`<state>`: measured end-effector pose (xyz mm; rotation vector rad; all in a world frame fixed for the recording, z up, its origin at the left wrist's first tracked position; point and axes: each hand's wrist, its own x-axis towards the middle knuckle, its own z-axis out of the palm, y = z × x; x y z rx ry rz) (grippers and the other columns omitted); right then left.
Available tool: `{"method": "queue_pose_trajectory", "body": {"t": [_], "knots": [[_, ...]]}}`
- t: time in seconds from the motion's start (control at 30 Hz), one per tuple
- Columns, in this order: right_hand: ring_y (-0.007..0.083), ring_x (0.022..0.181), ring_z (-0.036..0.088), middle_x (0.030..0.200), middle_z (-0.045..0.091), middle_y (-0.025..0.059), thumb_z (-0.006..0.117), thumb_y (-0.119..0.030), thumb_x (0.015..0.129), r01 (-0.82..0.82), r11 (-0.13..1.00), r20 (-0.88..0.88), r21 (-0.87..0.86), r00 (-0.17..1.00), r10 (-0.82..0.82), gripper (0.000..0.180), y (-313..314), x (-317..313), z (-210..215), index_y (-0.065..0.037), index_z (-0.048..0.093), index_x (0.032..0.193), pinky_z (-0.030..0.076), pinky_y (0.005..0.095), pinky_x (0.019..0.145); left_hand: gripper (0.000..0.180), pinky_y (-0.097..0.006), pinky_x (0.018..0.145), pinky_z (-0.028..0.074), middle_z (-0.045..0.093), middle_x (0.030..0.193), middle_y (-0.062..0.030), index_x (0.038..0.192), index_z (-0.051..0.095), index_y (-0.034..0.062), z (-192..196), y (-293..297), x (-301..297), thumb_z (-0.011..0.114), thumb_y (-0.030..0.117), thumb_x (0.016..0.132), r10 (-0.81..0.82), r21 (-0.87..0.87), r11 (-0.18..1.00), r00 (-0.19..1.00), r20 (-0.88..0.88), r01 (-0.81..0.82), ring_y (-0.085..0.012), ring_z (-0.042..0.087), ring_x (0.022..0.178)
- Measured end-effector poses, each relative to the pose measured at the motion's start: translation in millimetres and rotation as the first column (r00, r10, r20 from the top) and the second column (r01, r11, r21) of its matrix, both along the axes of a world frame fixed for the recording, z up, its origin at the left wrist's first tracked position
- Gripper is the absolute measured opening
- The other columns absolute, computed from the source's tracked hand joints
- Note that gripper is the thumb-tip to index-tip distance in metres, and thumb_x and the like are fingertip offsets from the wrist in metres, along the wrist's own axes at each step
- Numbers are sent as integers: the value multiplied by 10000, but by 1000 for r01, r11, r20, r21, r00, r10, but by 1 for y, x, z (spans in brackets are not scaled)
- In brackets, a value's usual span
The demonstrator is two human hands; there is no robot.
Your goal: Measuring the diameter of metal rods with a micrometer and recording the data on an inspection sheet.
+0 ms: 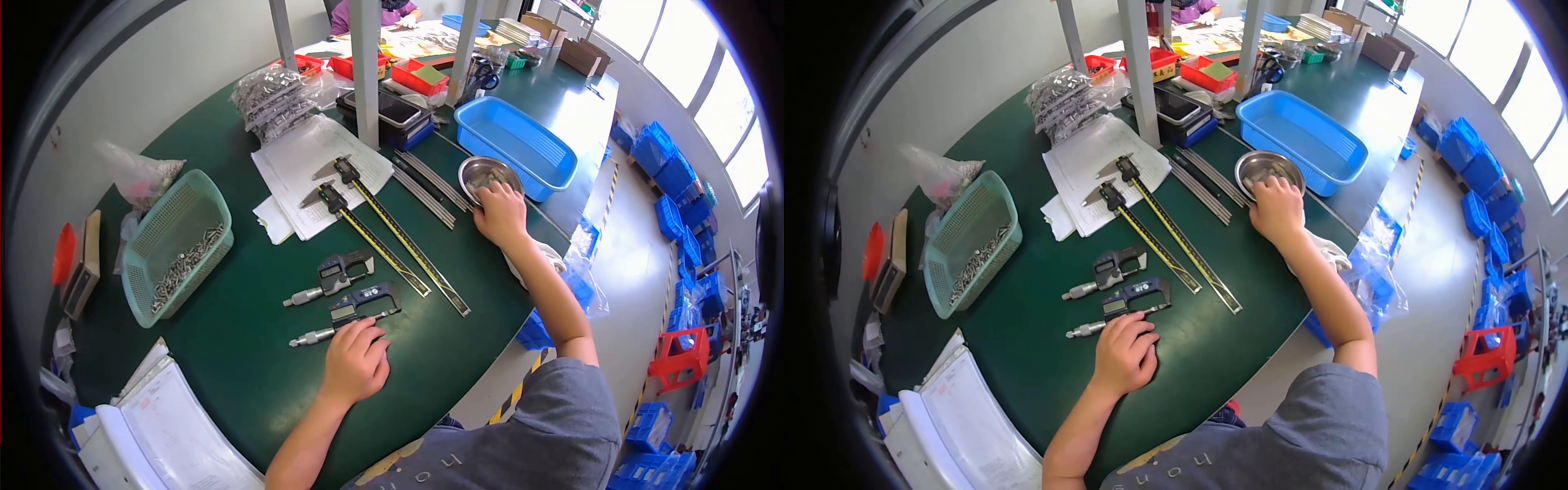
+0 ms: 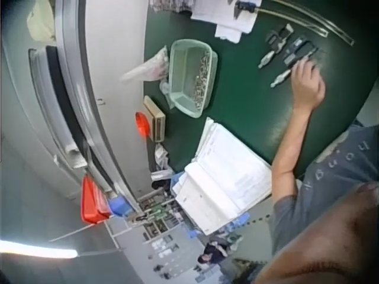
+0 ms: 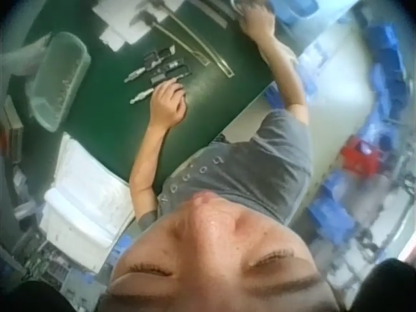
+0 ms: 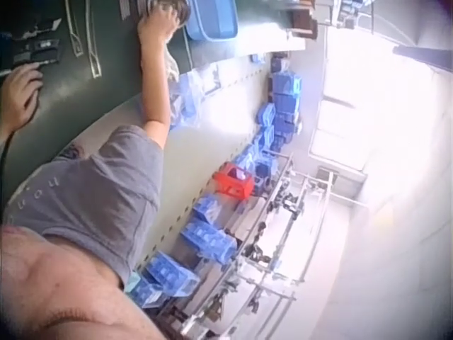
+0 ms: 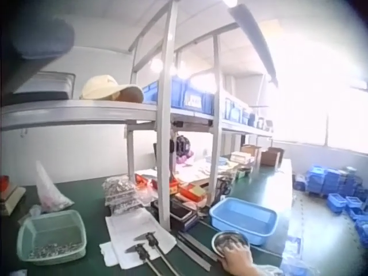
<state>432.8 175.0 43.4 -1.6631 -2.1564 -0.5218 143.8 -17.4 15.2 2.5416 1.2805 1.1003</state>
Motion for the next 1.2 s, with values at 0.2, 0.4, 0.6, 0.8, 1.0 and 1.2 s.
{"method": "queue_pose_trajectory", "body": {"t": [0.2,0.4,0.6,0.8,1.0,1.2], "knots": [[244,819,584,800,561,46,624,-100,713,-126,988,-34,87,991,130,94,3,-4,0,-110,637,805,470,379,700,175,-435,902,453,612,939,-102,824,641,37,-1,-2,0,627,49,650,1,10,1000,1000,-24,-1,-295,571,1033],[269,788,586,799,580,56,660,-116,705,-542,838,-243,59,807,539,115,-13,-35,24,-92,629,813,483,401,686,159,-433,862,467,624,928,-93,803,643,48,-1,-1,2,623,22,648,22,15,1000,999,-24,-22,-305,590,1010],[266,816,588,811,586,50,663,-113,708,-641,767,-286,-32,741,608,131,-17,-67,4,-99,643,837,474,395,698,162,-434,850,471,622,923,-93,803,639,50,2,-2,3,621,16,646,23,11,1000,999,-25,-23,-307,592,1004],[245,828,573,808,566,39,631,-112,721,-591,807,-210,-11,790,576,103,-2,-68,-10,-108,643,823,452,382,697,165,-434,845,473,621,923,-92,805,640,52,2,-2,3,622,14,645,21,11,1000,1000,-22,-21,-308,592,1000],[241,839,556,806,560,35,619,-98,717,-529,848,-170,-28,839,517,91,12,-66,-15,-110,636,806,435,383,719,161,-423,904,458,619,954,-87,826,653,51,0,-2,1,634,49,666,26,-9,1000,998,-51,-26,-280,574,1039],[259,926,563,877,595,71,674,-157,699,-517,854,-315,60,802,507,248,3,-74,-5,-107,655,942,434,387,805,163,-423,899,459,618,951,-87,823,649,51,1,-2,1,635,52,661,24,-11,1000,998,-64,-25,-282,574,1037]]}}
